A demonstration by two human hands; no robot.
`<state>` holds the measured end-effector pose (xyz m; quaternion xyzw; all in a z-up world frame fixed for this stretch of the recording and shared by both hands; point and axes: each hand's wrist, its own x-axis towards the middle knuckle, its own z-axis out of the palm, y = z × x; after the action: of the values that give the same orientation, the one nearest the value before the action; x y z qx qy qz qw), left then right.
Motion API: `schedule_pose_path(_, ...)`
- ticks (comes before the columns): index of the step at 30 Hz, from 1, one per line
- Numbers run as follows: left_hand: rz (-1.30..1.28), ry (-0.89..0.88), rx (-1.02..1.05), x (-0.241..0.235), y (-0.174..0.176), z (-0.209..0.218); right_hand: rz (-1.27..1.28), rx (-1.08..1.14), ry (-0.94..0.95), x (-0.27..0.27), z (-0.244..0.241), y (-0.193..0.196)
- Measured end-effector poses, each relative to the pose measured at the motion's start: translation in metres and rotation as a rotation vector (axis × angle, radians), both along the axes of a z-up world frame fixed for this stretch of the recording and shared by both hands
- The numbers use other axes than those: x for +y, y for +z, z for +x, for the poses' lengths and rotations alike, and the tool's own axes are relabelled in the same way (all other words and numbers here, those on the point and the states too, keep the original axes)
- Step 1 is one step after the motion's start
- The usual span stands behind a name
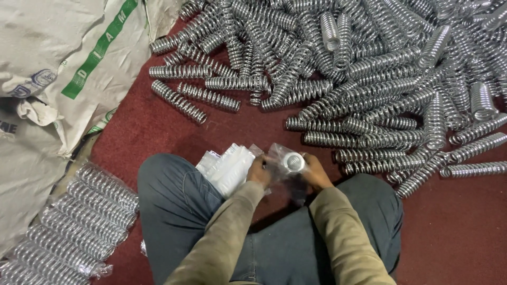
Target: The person places individual metal springs into clear plastic bags and sets them aside in organized rows.
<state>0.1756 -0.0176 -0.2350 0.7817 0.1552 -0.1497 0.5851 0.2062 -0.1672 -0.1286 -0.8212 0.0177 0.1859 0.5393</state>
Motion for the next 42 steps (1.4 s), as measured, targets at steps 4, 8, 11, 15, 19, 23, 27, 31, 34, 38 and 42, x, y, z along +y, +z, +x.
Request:
schedule_pose_path(4, 0.234, 0.001, 0.010, -0.012, 0.079, -0.019, -0.630, 0.180, -0.334, 0.001, -0.014, 0.007)
schedule_pose_path(8, 0.272, -0.011, -0.444, -0.017, 0.176, -0.052, -0.228, -0.319, -0.132, -0.016, -0.059, 0.053)
schedule_pose_path(11, 0.304, -0.220, -0.209, -0.039, 0.032, -0.058, -0.215, -0.279, -0.035, -0.009, -0.073, 0.034)
schedule_pose_path(15, 0.252, -0.332, -0.100, -0.015, 0.131, -0.032, -0.386, -0.188, 0.032, -0.016, -0.055, -0.012)
schedule_pose_path(19, 0.250, -0.282, 0.058, -0.002, 0.198, -0.050, -0.300, -0.066, 0.207, 0.010, -0.089, 0.122)
schedule_pose_path(23, 0.023, -0.154, -0.623, 0.007, 0.203, -0.115, -0.094, -0.595, 0.349, -0.011, -0.089, 0.156)
schedule_pose_path(27, 0.422, -0.189, -0.778, 0.004, 0.205, -0.092, -0.304, -0.970, 0.380, -0.004, -0.085, 0.202)
schedule_pose_path(31, 0.147, -0.221, -0.931, -0.013, 0.210, -0.056, -0.450, -1.038, 0.420, -0.007, -0.111, 0.210)
schedule_pose_path(34, 0.064, -0.268, -0.982, -0.038, 0.175, -0.054, -0.520, -0.973, 0.209, -0.024, -0.109, 0.196)
schedule_pose_path(38, 0.203, -0.276, -1.129, -0.053, 0.182, -0.079, -0.724, -0.632, 0.264, -0.028, -0.082, 0.165)
schedule_pose_path(42, 0.066, -0.233, -0.862, -0.037, 0.154, -0.065, -0.659, -0.574, 0.328, -0.031, -0.067, 0.162)
